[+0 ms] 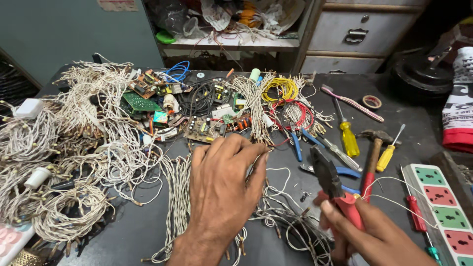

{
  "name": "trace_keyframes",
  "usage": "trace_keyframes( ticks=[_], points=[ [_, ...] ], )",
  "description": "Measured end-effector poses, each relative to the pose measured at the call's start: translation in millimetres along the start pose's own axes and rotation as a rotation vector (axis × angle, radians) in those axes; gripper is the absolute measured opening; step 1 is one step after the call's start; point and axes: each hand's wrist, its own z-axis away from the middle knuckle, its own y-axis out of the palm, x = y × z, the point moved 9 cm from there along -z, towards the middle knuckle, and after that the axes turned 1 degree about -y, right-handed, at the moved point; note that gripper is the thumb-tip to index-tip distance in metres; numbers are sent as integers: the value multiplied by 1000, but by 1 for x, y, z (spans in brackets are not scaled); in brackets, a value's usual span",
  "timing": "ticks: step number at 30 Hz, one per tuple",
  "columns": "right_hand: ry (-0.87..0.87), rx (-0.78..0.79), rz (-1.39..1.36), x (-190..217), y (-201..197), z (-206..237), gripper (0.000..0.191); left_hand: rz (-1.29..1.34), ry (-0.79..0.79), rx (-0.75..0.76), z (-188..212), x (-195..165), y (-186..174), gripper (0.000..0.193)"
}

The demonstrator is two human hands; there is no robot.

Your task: The person uses pliers to strip insulation from the ends of white electrical wires and then uses a screwdriver to twist the exposed strands. The person repeats this process on multiple wire ends on a cluttered workbench.

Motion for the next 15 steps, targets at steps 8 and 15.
trace_keyframes(
  ticks=[8, 15],
  points=[
    [-447, -483, 522, 34, -36, 1, 58, 113, -214, 142, 0, 18, 52, 12],
    [-291, -631, 735, 50, -40, 8, 77, 220, -411, 265, 6, 30, 68, 14]
  ],
)
